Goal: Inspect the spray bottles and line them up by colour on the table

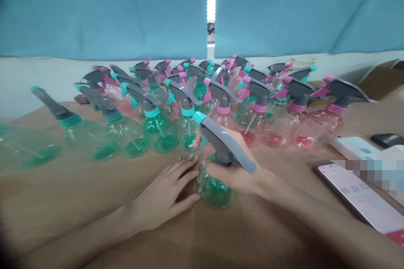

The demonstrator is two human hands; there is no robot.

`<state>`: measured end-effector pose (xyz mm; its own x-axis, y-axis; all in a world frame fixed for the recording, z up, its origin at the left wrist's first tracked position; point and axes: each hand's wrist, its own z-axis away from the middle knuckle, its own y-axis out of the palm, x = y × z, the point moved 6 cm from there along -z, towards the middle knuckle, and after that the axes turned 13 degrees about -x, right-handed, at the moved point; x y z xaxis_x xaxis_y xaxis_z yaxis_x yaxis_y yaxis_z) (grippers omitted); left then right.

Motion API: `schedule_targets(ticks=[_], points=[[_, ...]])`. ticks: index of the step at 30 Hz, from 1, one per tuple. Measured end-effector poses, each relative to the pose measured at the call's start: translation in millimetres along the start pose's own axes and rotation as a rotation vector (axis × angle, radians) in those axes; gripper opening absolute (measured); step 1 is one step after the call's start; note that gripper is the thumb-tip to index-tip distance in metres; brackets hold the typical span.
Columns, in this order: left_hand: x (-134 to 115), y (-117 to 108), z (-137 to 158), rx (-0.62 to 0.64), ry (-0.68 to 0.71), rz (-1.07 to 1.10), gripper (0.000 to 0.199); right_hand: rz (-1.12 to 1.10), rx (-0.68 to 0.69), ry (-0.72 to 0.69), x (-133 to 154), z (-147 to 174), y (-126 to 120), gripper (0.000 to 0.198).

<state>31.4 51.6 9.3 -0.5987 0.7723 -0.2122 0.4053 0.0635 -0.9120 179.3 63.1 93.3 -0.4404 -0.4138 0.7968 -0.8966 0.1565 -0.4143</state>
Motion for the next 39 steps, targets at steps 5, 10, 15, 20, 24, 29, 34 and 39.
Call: schedule_targets(ticks=[5, 10, 15, 20, 24, 29, 34, 39], points=[[0.7, 0.7, 1.6, -0.006, 0.007, -0.01, 0.053, -0.096, 0.021, 0.015, -3.8, 2.1, 4.3, 0.033], [0.6, 0.7, 1.4, -0.009, 0.017, -0.014, 0.054, -0.131, -0.023, -0.029, -8.2, 2.0, 5.4, 0.046], [0.8, 0.9, 1.2, -0.001, 0.013, -0.008, 0.053, -0.245, -0.011, -0.055, -9.1, 1.5, 7.0, 0.064], [0.8, 0.6, 1.0, -0.003, 0.012, -0.005, 0.052, -0.283, 0.013, -0.017, -7.6, 2.1, 8.8, 0.066], [1.5, 0.6, 0.7, -0.004, 0.012, 0.004, 0.052, -0.268, 0.011, -0.006, -2.0, 0.5, 9.9, 0.064], [2.2, 0.9, 0.9, -0.002, 0.01, 0.007, 0.052, -0.247, -0.001, -0.037, 1.7, -1.1, 9.6, 0.062], [1.8, 1.0, 1.0, -0.004, 0.005, 0.007, 0.051, -0.169, -0.023, -0.031, 1.5, -1.0, 8.9, 0.058], [1.5, 1.2, 1.1, 0.005, 0.002, 0.009, 0.053, -0.12, -0.078, -0.011, 2.4, -1.4, 8.4, 0.053]])
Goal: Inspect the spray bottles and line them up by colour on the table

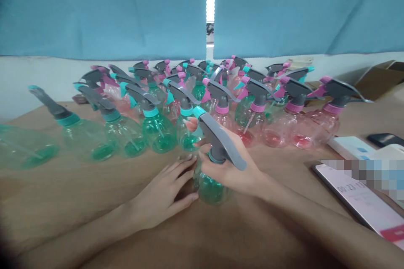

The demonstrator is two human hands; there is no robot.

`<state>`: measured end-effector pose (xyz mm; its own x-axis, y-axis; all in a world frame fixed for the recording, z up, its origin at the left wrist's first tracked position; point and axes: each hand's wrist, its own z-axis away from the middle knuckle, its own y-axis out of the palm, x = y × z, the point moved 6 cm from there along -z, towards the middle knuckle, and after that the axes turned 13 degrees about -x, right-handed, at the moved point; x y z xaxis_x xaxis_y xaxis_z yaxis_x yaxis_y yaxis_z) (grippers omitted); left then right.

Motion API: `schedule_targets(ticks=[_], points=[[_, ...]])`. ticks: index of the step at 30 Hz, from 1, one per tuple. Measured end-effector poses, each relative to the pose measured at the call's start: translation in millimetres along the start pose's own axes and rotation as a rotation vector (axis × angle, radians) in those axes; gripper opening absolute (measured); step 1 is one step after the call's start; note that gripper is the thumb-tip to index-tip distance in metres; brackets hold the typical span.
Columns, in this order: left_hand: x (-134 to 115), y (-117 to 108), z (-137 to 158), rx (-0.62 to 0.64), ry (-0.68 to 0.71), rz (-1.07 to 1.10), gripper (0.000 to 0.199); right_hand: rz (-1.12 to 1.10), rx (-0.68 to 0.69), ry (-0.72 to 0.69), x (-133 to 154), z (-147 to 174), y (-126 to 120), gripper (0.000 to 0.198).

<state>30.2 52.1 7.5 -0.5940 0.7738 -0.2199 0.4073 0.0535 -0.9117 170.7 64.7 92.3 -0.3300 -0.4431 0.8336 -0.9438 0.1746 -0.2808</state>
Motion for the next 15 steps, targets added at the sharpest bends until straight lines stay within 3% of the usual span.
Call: schedule_targets(ticks=[8, 15], points=[[-0.6, -0.7, 0.9, -0.008, -0.001, 0.009, 0.051, -0.039, 0.073, 0.018, -8.8, 0.7, 3.8, 0.046], [-0.8, -1.1, -0.1, 0.0, -0.01, 0.009, 0.051, -0.039, 0.071, -0.049, -14.6, 2.7, 2.7, 0.016]])
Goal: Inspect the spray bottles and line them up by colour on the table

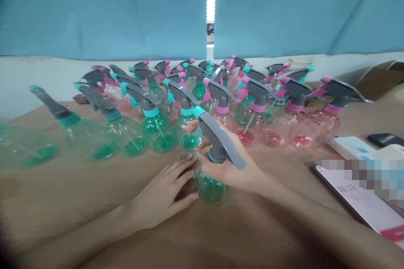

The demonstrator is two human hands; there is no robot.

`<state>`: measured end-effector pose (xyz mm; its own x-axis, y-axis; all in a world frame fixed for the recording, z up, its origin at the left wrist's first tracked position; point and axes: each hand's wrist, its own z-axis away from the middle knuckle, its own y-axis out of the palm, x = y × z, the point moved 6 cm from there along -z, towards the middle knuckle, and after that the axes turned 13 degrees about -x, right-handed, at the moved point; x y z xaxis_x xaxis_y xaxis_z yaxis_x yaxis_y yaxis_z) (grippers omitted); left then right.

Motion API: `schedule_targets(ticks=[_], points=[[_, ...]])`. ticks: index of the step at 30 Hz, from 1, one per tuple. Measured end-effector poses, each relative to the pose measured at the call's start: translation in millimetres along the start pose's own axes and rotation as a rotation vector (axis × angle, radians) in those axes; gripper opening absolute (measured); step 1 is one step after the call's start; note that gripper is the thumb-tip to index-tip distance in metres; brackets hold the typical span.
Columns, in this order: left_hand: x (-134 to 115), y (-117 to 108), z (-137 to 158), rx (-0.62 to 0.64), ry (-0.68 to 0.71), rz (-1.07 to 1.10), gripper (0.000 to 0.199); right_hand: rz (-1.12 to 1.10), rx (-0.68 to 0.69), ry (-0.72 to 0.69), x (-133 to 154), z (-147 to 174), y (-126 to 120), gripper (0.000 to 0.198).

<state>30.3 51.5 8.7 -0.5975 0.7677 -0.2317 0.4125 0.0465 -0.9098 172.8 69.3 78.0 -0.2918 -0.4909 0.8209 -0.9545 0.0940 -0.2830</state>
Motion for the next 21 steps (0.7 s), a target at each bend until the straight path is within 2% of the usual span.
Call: schedule_targets(ticks=[2, 6, 11, 16, 21], points=[[0.1, 0.6, -0.6, -0.001, 0.0, 0.004, 0.051, -0.027, -0.011, -0.009, 0.4, -0.4, -1.2, 0.016], [0.4, 0.7, -1.1, -0.003, 0.004, 0.003, 0.051, -0.063, -0.012, -0.021, 0.4, -1.0, -2.2, 0.04], [-0.2, -1.4, -1.2, -0.004, 0.002, 0.005, 0.051, -0.035, -0.009, -0.022, 4.8, -2.3, -3.0, 0.035], [-0.7, -1.6, -1.0, -0.009, 0.003, 0.018, 0.051, -0.123, 0.043, 0.037, 5.0, -4.2, -1.4, 0.039], [-0.1, -0.4, -0.3, -0.018, 0.009, 0.013, 0.05, -0.115, 0.051, 0.019, -1.0, -3.0, -0.1, 0.041]])
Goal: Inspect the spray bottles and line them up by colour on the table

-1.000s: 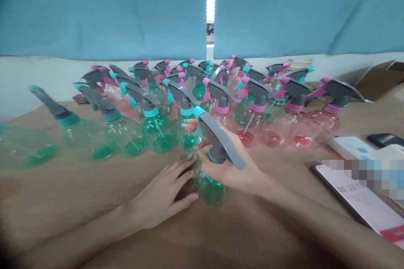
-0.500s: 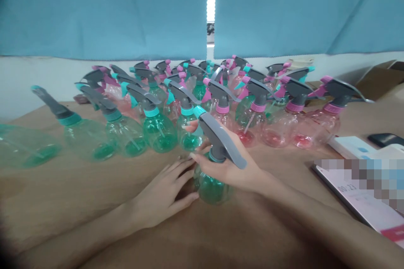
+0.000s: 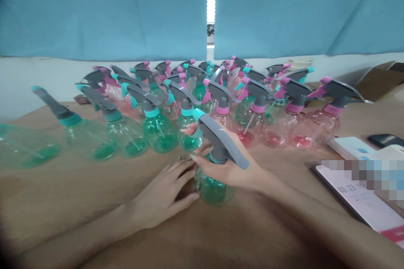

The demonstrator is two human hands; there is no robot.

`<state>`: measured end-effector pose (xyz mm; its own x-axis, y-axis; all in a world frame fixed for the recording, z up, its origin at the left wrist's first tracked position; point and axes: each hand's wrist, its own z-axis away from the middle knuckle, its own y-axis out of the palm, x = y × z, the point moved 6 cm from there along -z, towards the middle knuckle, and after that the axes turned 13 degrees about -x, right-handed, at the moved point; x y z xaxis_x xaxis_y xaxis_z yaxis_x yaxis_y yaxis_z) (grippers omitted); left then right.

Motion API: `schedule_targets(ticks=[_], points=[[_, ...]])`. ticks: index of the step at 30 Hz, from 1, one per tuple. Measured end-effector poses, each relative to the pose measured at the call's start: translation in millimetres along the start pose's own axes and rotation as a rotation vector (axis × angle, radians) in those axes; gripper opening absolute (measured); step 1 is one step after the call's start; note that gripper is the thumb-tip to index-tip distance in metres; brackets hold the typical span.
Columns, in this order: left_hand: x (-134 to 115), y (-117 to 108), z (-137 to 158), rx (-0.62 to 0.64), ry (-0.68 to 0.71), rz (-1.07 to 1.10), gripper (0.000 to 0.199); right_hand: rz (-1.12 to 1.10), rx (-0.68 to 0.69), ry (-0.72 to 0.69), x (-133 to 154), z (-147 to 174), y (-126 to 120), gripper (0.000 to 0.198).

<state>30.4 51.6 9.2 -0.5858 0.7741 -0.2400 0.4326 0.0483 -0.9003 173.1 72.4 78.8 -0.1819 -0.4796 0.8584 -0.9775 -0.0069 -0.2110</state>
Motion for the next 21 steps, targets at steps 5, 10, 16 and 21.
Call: schedule_targets(ticks=[5, 10, 16, 21], points=[[0.3, -0.2, 0.2, 0.006, -0.004, -0.012, 0.05, 0.131, -0.02, -0.06, 2.8, 3.2, -0.3, 0.025], [-0.3, -0.7, -0.5, 0.016, -0.004, -0.017, 0.051, 0.112, 0.024, -0.029, -2.0, 2.3, -2.7, 0.04], [0.9, 0.0, 0.4, 0.002, -0.015, -0.004, 0.046, 0.107, 0.025, 0.012, -0.3, 3.6, -6.2, 0.053], [0.8, -0.1, 0.4, 0.016, -0.015, -0.005, 0.045, 0.148, -0.025, 0.03, 5.9, 3.7, -8.1, 0.034]])
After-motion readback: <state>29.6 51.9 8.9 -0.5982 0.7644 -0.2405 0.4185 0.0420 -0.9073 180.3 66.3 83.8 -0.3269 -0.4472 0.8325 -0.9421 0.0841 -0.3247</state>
